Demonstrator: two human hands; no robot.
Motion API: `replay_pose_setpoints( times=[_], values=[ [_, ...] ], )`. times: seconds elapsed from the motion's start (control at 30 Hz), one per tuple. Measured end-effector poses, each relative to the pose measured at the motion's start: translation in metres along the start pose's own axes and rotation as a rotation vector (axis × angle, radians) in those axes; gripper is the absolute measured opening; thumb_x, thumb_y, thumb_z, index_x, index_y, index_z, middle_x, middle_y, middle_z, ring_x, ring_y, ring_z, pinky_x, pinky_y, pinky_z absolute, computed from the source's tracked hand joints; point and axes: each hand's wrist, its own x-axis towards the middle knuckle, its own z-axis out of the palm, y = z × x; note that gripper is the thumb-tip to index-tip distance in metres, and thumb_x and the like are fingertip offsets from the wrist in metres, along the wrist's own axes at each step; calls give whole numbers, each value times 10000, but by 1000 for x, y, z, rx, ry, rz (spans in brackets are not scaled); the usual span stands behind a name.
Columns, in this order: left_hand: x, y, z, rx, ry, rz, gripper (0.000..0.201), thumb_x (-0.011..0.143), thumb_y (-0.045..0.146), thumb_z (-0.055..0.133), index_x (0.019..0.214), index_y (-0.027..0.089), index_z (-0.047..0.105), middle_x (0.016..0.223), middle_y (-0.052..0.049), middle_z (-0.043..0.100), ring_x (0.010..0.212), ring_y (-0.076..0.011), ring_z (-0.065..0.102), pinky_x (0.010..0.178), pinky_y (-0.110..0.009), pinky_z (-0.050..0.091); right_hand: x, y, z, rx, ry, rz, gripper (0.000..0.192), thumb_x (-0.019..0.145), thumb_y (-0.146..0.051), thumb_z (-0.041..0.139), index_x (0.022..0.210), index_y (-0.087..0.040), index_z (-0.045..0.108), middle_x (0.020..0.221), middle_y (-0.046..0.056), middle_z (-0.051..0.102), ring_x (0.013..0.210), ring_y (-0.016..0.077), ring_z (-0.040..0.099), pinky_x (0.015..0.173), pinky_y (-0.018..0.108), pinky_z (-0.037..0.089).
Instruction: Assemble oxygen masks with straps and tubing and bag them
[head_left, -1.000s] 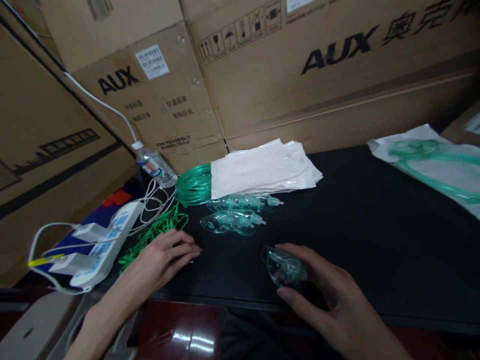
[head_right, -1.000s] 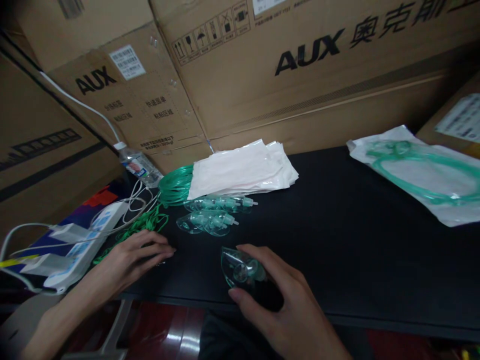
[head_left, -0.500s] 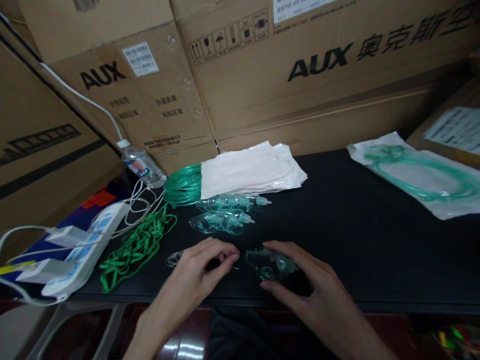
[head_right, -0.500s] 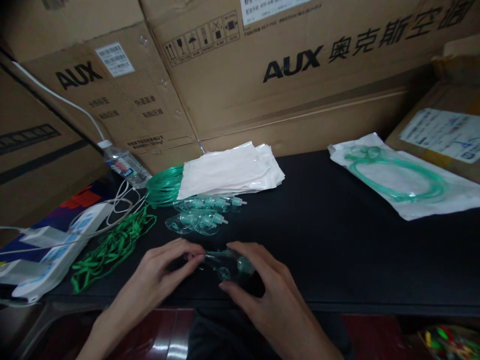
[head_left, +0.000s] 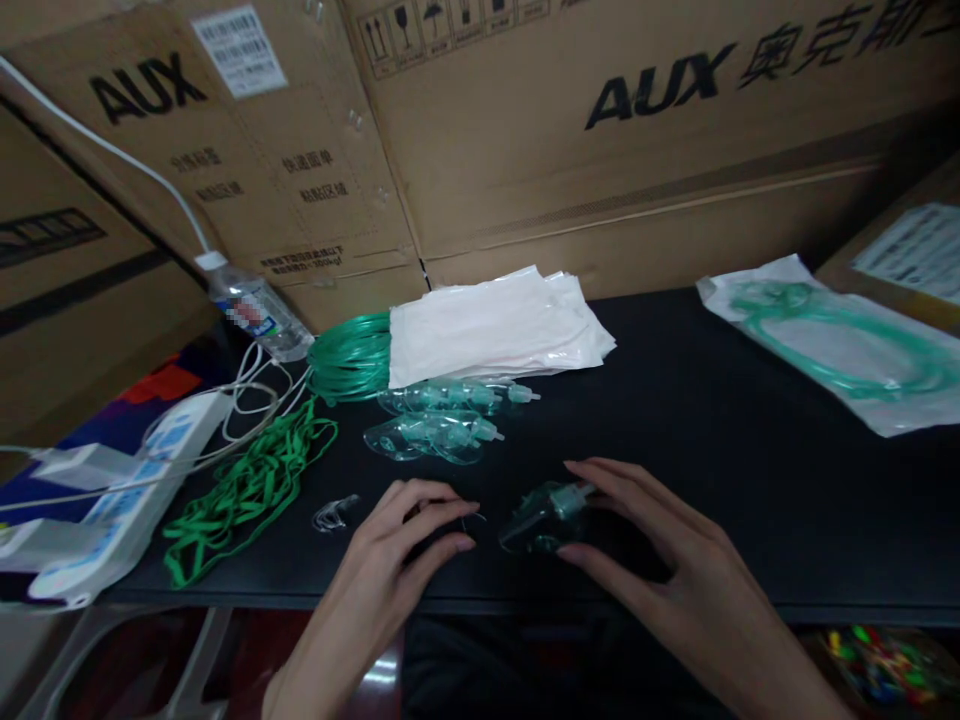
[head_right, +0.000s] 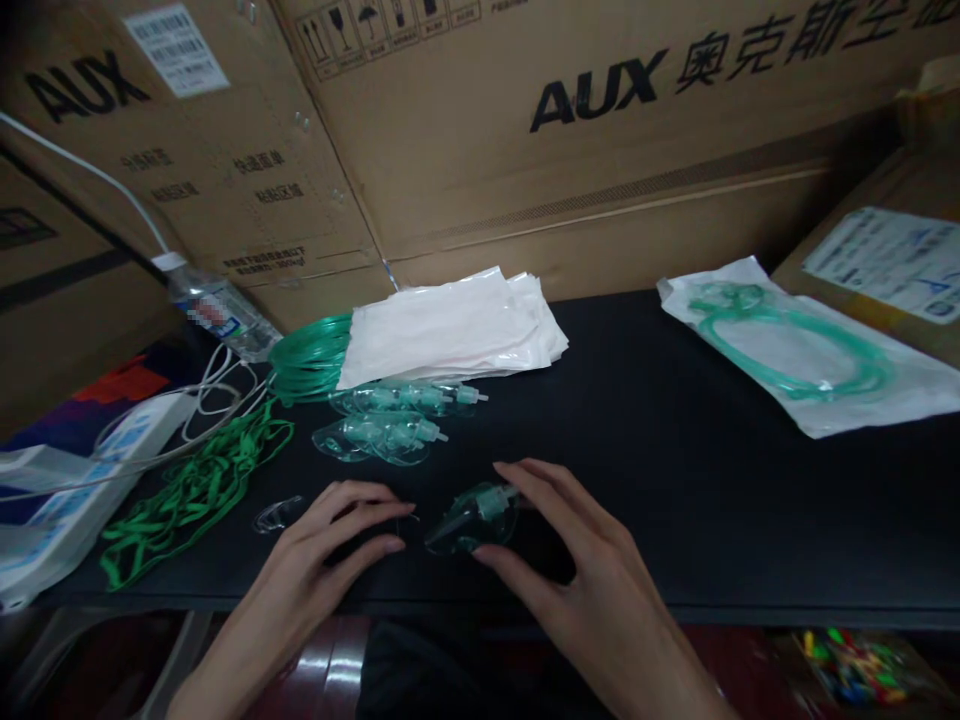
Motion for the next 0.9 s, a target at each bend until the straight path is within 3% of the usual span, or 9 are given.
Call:
replay_pose_setpoints(
  times=[0.2, 0.37, 0.53, 0.73, 0.9],
  values=[
    [-4, 3, 8, -156, 129, -140, 161, 961, 342, 712, 1102, 272, 743, 1011, -32, 732, 844, -190, 662, 772, -286, 550, -3, 1, 5, 447, 84, 318, 541, 761, -386, 884, 1259, -255, 715, 1291, 93, 727, 1081, 266, 759, 955, 363, 638],
    [-4, 9, 6, -264, 202, -259, 136, 900, 340, 778, 1016, 270, 780, 848, -15, 720, 755, -186, 663, 700, -267, 532, -2, -4, 20, 593, 207, 473, 625, 671, -338, 954, 1251, -254, 737, 1132, 56, 787, 1002, 262, 778, 888, 314, 651],
    [-1, 7, 0, -455, 265, -366, 115, 825, 348, 830, 902, 264, 813, 793, -14, 750, 735, -200, 676, 721, -287, 542, 9, -31, 41, 782, 99, 587, 765, 648, -313, 974, 1348, -215, 683, 989, 52, 822, 987, 263, 777, 899, 338, 619],
    [-3, 9, 4, -734, 306, -497, 248, 818, 433, 808, 927, 211, 822, 864, -60, 823, 823, -248, 770, 747, -305, 599, 9, -52, 48, 886, 57, 658, 669, 683, -319, 965, 1291, -194, 716, 967, 54, 834, 984, 247, 769, 1051, 413, 520],
    [1, 20, 8, -794, 281, -492, 311, 824, 494, 795, 951, 211, 829, 920, -71, 832, 913, -266, 783, 841, -323, 610, 5, -58, 48, 1117, 79, 708, 427, 653, -337, 973, 1007, -149, 827, 982, 97, 833, 1020, 291, 766, 1036, 461, 550]
  ],
)
